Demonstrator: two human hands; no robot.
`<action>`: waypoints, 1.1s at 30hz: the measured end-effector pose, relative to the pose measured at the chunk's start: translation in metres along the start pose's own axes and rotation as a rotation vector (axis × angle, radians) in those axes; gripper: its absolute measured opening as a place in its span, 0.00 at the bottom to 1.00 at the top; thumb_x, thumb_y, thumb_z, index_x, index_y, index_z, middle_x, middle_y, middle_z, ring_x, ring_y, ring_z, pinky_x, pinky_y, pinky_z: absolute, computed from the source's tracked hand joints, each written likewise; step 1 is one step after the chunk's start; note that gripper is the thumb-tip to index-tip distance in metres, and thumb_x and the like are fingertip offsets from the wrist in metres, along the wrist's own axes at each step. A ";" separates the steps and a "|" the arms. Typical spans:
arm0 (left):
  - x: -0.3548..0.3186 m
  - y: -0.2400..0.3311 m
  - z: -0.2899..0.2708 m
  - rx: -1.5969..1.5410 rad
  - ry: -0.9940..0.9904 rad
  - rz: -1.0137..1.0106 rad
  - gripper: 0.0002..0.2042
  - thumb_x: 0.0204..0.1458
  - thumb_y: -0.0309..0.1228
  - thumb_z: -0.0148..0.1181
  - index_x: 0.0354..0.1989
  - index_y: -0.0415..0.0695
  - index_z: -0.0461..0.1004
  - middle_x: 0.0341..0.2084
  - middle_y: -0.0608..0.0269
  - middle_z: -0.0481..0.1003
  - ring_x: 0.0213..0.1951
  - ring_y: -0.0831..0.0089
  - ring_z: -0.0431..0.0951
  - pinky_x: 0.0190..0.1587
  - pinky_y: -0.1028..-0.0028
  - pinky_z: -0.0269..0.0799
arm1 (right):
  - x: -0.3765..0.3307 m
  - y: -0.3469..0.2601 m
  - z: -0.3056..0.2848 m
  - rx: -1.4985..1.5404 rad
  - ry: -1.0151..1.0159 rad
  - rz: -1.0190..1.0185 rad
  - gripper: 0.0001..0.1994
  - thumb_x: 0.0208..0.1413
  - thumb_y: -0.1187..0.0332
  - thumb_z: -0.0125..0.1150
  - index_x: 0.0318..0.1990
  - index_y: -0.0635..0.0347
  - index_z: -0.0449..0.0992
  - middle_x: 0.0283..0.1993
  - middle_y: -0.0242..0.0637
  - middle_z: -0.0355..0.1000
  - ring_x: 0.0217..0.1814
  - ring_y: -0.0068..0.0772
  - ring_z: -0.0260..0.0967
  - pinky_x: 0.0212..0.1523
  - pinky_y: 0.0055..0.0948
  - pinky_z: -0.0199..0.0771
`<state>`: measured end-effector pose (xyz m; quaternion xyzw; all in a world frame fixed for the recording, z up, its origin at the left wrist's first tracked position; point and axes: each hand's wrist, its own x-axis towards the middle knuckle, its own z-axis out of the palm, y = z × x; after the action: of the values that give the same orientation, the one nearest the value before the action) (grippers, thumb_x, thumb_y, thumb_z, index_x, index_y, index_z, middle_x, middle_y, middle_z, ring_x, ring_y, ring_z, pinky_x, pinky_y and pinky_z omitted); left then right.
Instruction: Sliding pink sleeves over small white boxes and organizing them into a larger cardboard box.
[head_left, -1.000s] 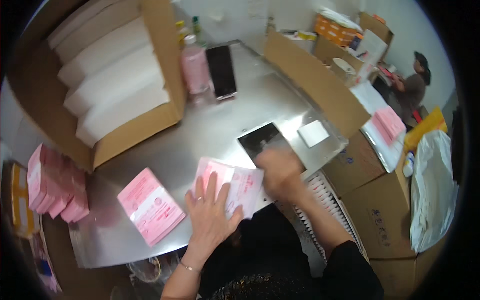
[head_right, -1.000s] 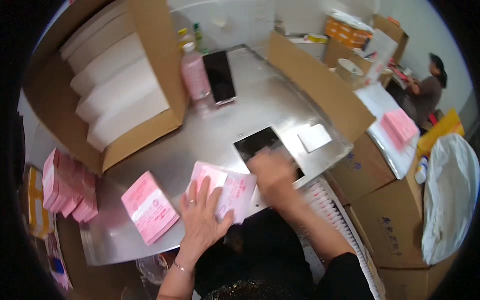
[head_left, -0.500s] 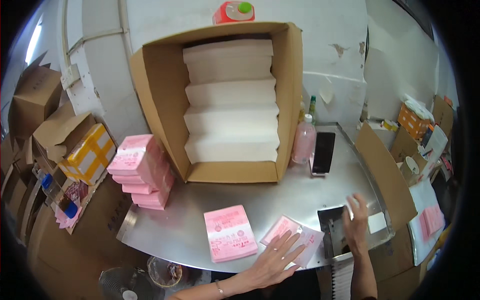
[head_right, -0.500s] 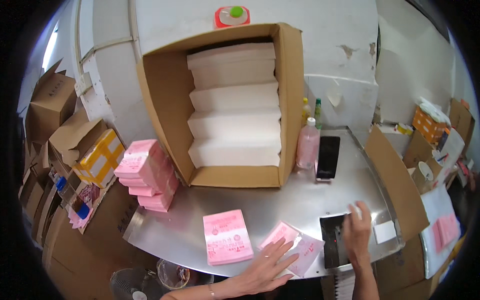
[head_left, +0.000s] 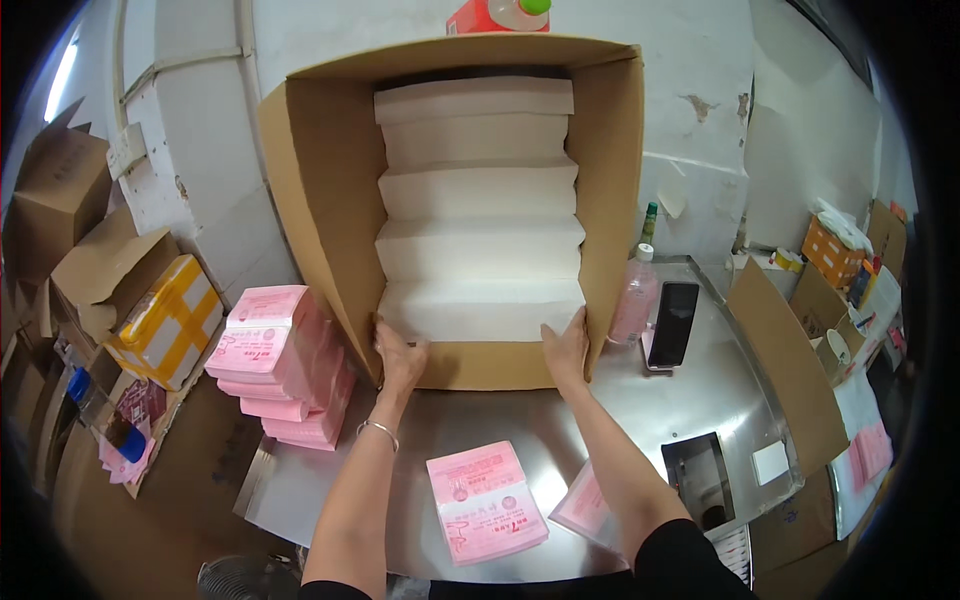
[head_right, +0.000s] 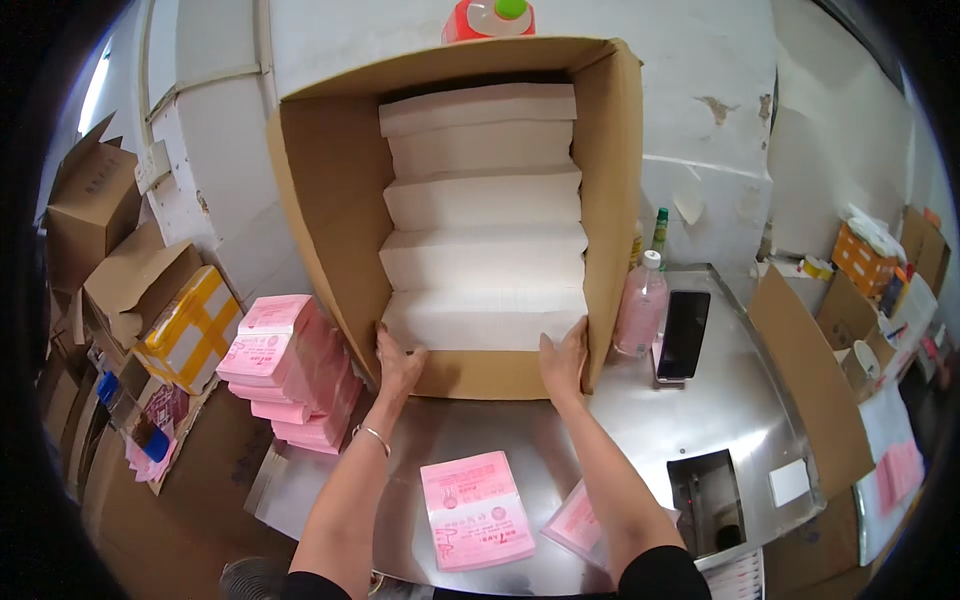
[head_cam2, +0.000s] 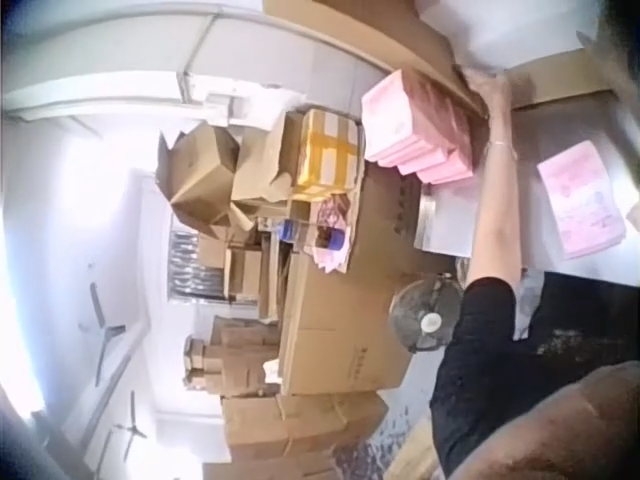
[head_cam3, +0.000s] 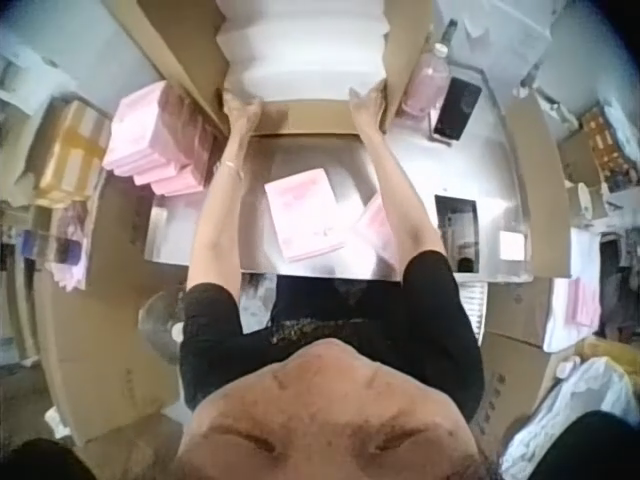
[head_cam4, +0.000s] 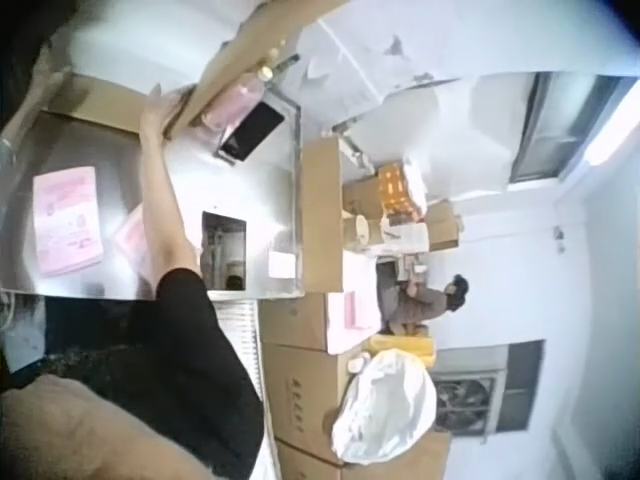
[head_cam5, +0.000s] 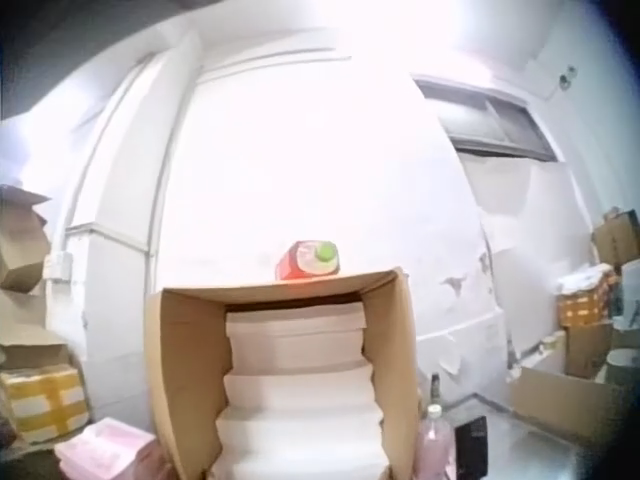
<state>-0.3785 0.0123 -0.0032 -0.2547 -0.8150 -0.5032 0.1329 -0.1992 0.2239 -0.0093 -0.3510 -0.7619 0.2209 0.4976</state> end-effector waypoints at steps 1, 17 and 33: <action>0.006 -0.010 -0.001 -0.013 0.063 0.029 0.53 0.40 0.33 0.69 0.71 0.28 0.40 0.65 0.25 0.52 0.68 0.36 0.53 0.71 0.52 0.48 | 0.004 -0.018 -0.003 0.124 -0.092 0.153 0.42 0.52 0.63 0.69 0.68 0.76 0.52 0.68 0.67 0.57 0.72 0.60 0.55 0.70 0.44 0.55; 0.032 -0.001 0.010 0.279 0.102 0.160 0.37 0.45 0.38 0.69 0.58 0.26 0.61 0.56 0.33 0.66 0.57 0.40 0.70 0.59 0.55 0.69 | 0.031 -0.036 0.009 -0.326 -0.225 0.047 0.49 0.45 0.56 0.73 0.70 0.68 0.51 0.55 0.66 0.65 0.56 0.65 0.68 0.55 0.53 0.71; 0.002 0.042 -0.029 0.108 0.182 0.155 0.43 0.38 0.37 0.74 0.65 0.44 0.60 0.50 0.39 0.73 0.54 0.42 0.73 0.55 0.52 0.71 | 0.016 -0.035 -0.018 0.173 -0.165 0.170 0.38 0.37 0.59 0.72 0.59 0.58 0.62 0.55 0.54 0.69 0.58 0.56 0.67 0.58 0.46 0.66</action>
<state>-0.3582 0.0027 0.0427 -0.2628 -0.8033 -0.4678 0.2585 -0.1980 0.2123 0.0314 -0.3509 -0.7458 0.3550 0.4412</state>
